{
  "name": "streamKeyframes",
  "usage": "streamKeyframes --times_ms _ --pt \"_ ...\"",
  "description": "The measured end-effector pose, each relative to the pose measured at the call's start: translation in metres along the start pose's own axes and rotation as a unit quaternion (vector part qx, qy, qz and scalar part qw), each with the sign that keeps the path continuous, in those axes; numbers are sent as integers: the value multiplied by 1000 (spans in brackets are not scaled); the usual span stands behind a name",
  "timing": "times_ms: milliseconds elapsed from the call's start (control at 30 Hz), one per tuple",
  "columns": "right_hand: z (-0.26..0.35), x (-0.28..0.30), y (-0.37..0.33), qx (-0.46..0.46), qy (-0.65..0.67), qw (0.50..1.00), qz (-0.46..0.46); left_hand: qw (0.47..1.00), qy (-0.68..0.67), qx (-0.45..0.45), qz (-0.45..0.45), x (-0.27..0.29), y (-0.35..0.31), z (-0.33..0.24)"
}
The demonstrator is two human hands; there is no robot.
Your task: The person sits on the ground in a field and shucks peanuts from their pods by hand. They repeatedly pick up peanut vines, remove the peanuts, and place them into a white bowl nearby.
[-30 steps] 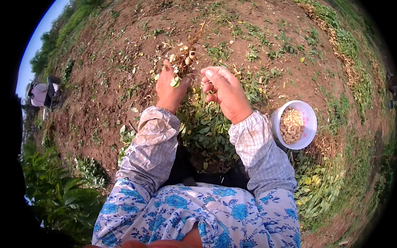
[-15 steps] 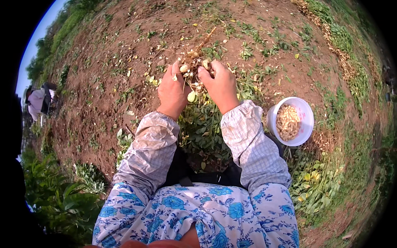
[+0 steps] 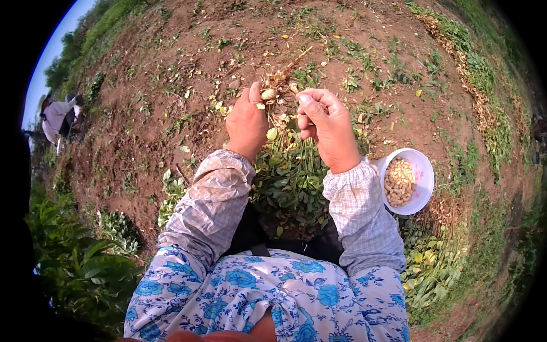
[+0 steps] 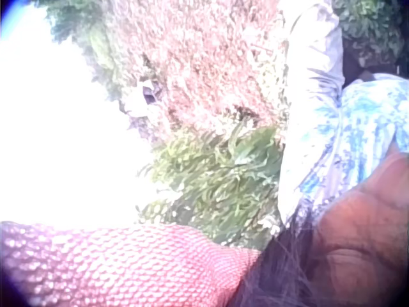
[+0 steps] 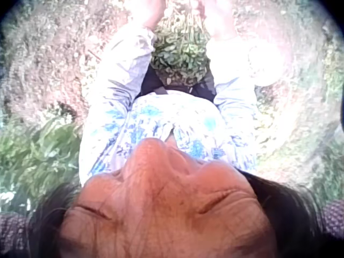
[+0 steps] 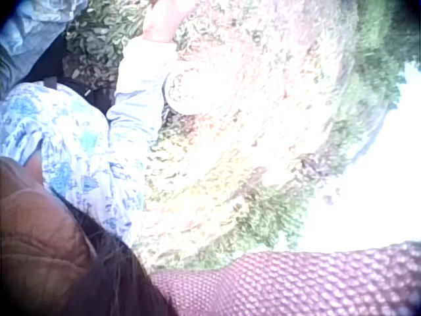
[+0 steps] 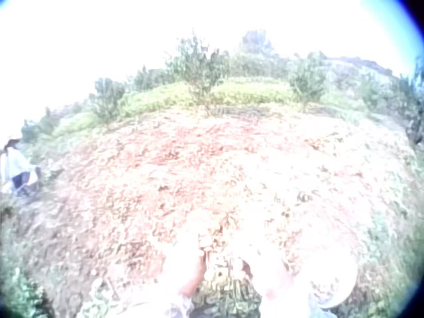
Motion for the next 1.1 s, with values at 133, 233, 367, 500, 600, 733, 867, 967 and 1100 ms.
streamKeyframes --times_ms 133,233,367,500,600,733,867,967,1100 --pt "36 -28 -9 326 -445 834 -14 999 -10 -32 6 -1 -4 -12" --pt "24 -41 -12 312 -588 746 -17 998 -3 -61 16 -1 -9 -21" --pt "23 -34 -7 292 -594 749 -19 995 -6 -98 7 -2 -11 -29" --pt "26 -28 -4 258 -565 784 -4 993 -11 -115 -5 1 -12 -32" --pt "24 -27 -3 244 -507 826 9 993 -18 -116 -17 6 -12 -31" --pt "23 -20 -4 222 -431 875 -11 995 -23 -92 -10 13 -9 -25" --pt "20 -39 -10 275 -566 777 12 996 -5 -93 16 7 -10 -24" --pt "19 -35 -7 276 -580 766 -1 995 0 -103 14 2 -12 -23" --pt "18 -19 -1 218 -505 834 -43 994 -5 -106 7 5 -11 -20"
Point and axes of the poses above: each hand's wrist, its own y-axis towards the middle knuckle, its own x-axis out of the back of the hand, z = x × y, the point moved 9 cm from there along y, towards the middle knuckle, and after that the axes turned 3 degrees about y, right-handed, at the moved point
